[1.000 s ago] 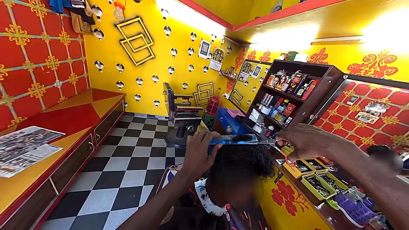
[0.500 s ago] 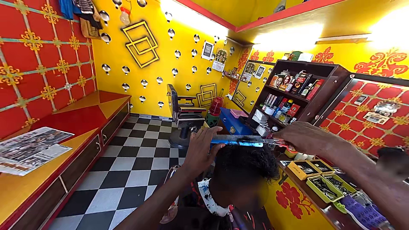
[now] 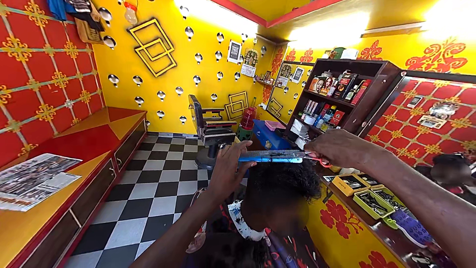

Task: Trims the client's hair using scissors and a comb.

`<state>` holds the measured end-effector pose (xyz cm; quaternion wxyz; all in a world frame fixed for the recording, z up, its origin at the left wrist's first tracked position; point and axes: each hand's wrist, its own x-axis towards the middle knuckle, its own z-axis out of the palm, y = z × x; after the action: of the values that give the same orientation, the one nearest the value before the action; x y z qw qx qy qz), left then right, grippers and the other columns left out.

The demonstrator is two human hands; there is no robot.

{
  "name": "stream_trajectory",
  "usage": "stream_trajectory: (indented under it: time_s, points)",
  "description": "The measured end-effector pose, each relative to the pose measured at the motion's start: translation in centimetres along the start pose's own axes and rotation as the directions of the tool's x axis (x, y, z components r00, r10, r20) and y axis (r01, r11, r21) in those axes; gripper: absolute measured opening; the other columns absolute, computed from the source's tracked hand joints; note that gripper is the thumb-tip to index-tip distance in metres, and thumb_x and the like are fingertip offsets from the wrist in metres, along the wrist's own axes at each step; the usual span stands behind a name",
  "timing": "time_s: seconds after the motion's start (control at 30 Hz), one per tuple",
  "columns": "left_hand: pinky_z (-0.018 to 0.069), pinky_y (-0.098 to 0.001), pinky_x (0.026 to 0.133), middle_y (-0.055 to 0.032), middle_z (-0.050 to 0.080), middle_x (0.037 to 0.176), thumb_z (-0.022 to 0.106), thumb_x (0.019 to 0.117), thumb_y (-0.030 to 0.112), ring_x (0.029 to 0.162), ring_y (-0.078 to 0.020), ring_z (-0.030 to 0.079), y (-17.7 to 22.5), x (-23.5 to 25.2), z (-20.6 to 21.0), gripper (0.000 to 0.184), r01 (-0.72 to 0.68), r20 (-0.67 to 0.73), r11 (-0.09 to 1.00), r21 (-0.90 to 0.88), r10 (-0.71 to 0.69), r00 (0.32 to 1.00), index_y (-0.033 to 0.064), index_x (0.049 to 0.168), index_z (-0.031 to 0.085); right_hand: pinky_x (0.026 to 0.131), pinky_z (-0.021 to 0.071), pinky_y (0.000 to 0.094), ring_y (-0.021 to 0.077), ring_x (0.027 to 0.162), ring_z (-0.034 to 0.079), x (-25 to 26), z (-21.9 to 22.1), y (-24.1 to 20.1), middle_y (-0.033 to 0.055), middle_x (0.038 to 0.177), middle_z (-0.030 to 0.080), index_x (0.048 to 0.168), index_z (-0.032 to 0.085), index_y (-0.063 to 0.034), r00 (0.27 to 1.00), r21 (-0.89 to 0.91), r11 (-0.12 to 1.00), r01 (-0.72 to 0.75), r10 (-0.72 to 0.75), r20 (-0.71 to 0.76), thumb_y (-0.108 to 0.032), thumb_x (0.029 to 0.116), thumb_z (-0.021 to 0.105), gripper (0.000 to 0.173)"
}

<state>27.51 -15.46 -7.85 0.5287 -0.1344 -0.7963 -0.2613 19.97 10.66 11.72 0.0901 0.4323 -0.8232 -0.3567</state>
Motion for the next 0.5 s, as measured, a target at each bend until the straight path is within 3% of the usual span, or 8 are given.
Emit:
stream_trajectory:
  time_s: [0.1,0.2,0.27,0.33,0.4,0.5]
  points:
    - [0.0474,-0.0469,0.086,-0.003,0.068,0.111,0.064,0.1008,0.035,0.099,-0.0205,0.064,0.1,-0.3,-0.1,0.046,-0.013,0.004,1.0,0.018,0.013,1.0,0.0093,0.138,0.058,0.085,0.0536,0.0465,0.0247,0.092,0.07,-0.4,-0.4,0.3,0.0032,0.097,0.074,0.122,0.072,-0.023,0.999,0.009,0.999,-0.032,0.031,0.045,-0.005,0.0885,0.073,0.038]
    - [0.0462,-0.0452,0.08,-0.0014,0.069,0.103,0.057,0.1049,0.034,0.09,-0.0161,0.065,0.1,-1.0,0.0,0.027,-0.008,-0.084,0.999,0.042,0.012,0.996,0.0125,0.118,0.067,0.077,0.0547,0.0502,0.0284,0.088,0.071,-1.2,1.0,1.2,0.0051,0.096,0.075,0.114,0.074,-0.0199,0.974,0.064,0.991,-0.118,0.128,-0.188,-0.006,0.0879,0.075,0.03]
    - [0.0453,-0.0438,0.077,-0.0019,0.071,0.095,0.054,0.107,0.03,0.078,-0.0142,0.063,0.4,-1.0,-0.3,0.026,0.065,-0.156,0.998,0.023,-0.061,0.986,0.0091,0.114,0.068,0.08,0.054,0.0567,0.0332,0.09,0.071,-1.9,2.4,1.9,0.0089,0.1,0.075,0.11,0.074,-0.0151,0.887,0.164,0.962,-0.218,0.265,-0.379,-0.004,0.0869,0.077,0.026]
    - [0.0482,-0.0467,0.074,-0.0037,0.071,0.085,0.054,0.1072,0.028,0.072,-0.0173,0.064,0.7,0.2,-0.6,0.027,0.148,-0.144,0.988,0.046,-0.14,0.98,0.0066,0.114,0.068,0.081,0.0541,0.0625,0.0396,0.096,0.072,-2.9,3.5,2.1,0.0153,0.105,0.075,0.11,0.073,-0.0087,0.754,0.278,0.904,-0.326,0.426,-0.5,0.004,0.0877,0.072,0.025]
    - [0.0511,-0.0497,0.075,-0.0047,0.072,0.082,0.056,0.1059,0.029,0.072,-0.0197,0.068,1.0,2.5,-0.5,0.027,0.149,-0.065,0.988,0.029,-0.147,0.987,0.0062,0.113,0.07,0.075,0.0526,0.0645,0.0437,0.093,0.071,-3.9,4.4,2.1,0.0183,0.106,0.073,0.111,0.072,-0.0062,0.655,0.386,0.824,-0.415,0.565,-0.502,0.005,0.0894,0.069,0.024]
    - [0.0553,-0.0506,0.078,-0.0073,0.074,0.09,0.06,0.1038,0.027,0.081,-0.0227,0.071,1.8,6.9,0.2,0.024,-0.034,0.166,0.999,-0.027,0.038,0.985,0.0059,0.108,0.073,0.065,0.0496,0.0694,0.0493,0.085,0.069,-5.1,6.5,1.7,0.0225,0.096,0.072,0.107,0.071,-0.0056,0.573,0.552,0.702,-0.45,0.701,-0.425,0.002,0.0903,0.07,0.019]
